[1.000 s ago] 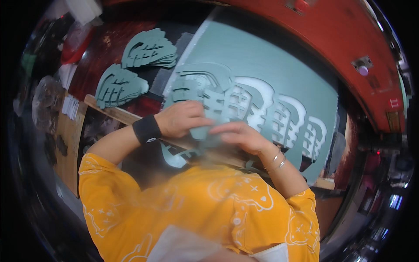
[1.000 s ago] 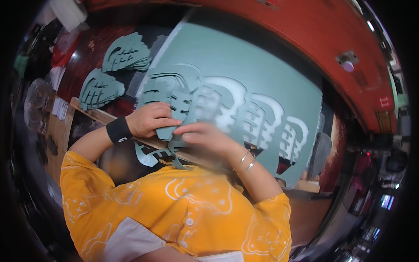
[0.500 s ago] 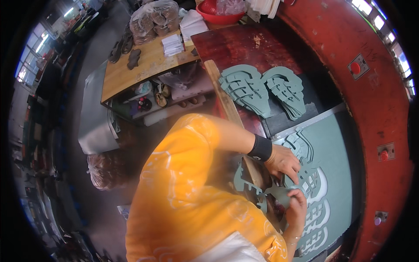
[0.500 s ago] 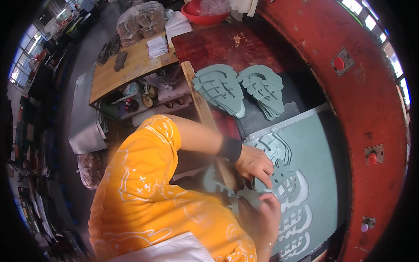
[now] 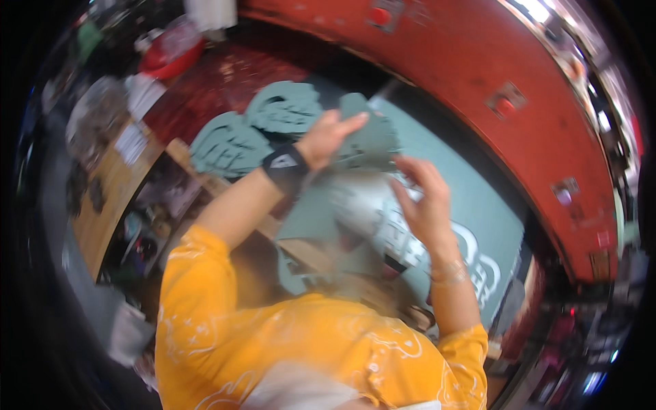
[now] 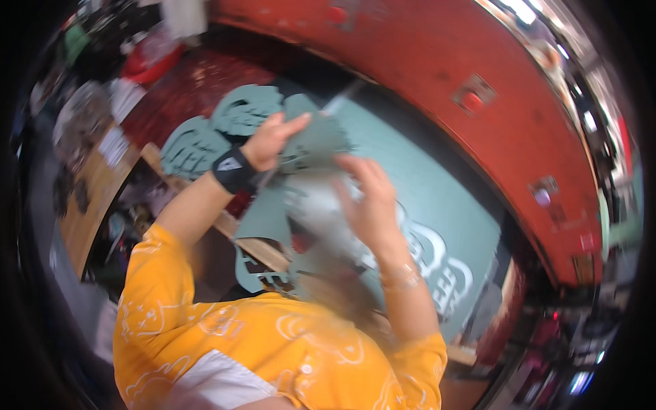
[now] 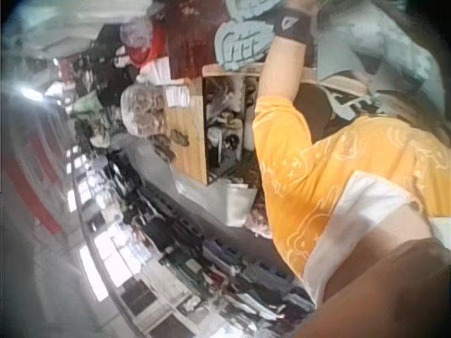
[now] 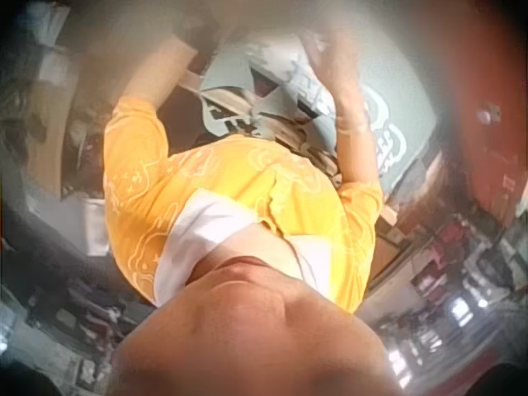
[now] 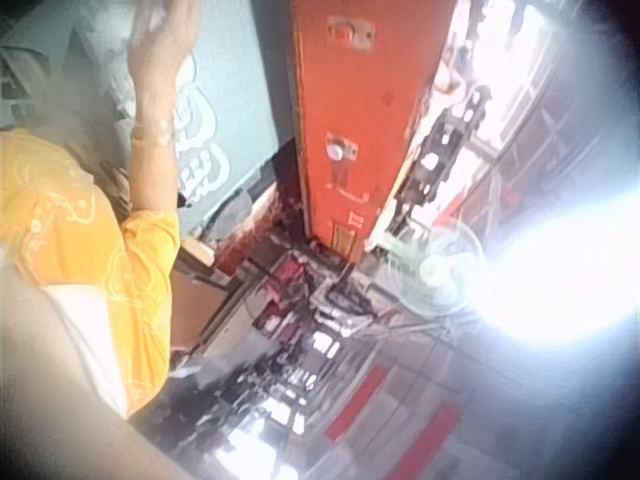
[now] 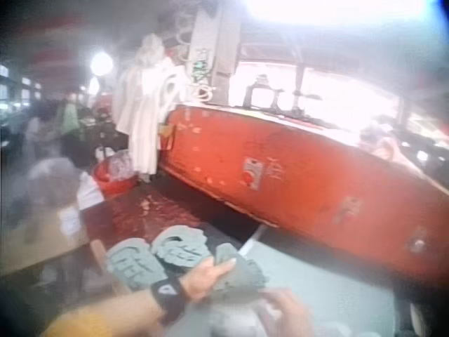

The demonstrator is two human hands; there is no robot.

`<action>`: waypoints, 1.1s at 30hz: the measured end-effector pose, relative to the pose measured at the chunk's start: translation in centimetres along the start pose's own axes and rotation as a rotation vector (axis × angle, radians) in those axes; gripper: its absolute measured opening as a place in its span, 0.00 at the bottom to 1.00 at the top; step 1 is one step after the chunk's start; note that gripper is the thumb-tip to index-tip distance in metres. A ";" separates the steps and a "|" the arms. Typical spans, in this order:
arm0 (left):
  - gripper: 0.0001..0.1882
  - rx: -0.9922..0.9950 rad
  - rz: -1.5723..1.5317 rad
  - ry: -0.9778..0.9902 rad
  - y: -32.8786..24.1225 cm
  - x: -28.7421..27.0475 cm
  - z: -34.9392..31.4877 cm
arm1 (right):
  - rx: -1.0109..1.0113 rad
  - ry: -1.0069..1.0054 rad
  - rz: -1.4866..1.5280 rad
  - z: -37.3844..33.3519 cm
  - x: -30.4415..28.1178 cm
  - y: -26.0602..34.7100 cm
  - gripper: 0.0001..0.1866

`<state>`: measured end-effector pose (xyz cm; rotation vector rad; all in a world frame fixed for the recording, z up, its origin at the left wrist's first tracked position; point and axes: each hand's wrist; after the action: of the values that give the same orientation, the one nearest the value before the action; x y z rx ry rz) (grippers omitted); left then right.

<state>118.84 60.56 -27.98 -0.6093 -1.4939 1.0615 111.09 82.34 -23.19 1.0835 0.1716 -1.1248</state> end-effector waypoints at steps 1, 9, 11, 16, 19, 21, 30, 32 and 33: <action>0.16 0.069 0.006 0.089 0.2 0.6 -0.3 | -0.053 -0.018 -0.055 0.6 0.7 -0.2 0.20; 0.13 -0.159 0.082 0.080 -2.4 2.1 -0.3 | -0.224 -0.187 -0.211 1.9 3.5 -1.0 0.22; 0.13 -0.199 0.135 0.066 -2.2 1.9 0.1 | -0.227 -0.209 -0.211 1.6 3.6 -1.4 0.18; 0.15 -0.152 0.326 0.050 -1.5 2.4 1.7 | -0.311 -0.195 -0.242 2.6 2.7 -2.6 0.12; 0.16 -0.102 0.401 -0.055 -2.2 2.4 3.4 | -0.290 0.027 -0.206 1.9 1.9 -2.8 0.10; 0.16 -0.070 0.347 -0.152 -3.8 1.8 5.3 | -0.275 0.307 -0.121 -0.4 1.9 -2.4 0.07; 0.24 0.113 0.491 -0.178 -14.4 0.0 10.9 | 0.098 0.611 -0.112 -5.9 4.5 -2.1 0.05; 0.20 0.116 0.435 -0.057 -16.1 0.7 10.6 | 0.109 0.595 -0.091 -5.7 3.9 -1.7 0.07; 0.19 0.114 0.407 -0.002 -16.9 0.9 10.2 | 0.084 0.543 -0.056 -5.8 3.4 -1.5 0.07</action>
<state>111.97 50.74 -12.31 -0.8530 -1.3292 1.4483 113.72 84.56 -29.14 1.4504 0.5886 -0.8703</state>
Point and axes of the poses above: each hand's wrist, its own z-axis towards the middle knuckle, its own x-axis out of the palm, y = z × x, and after that the axes turned 4 degrees about z, right-handed
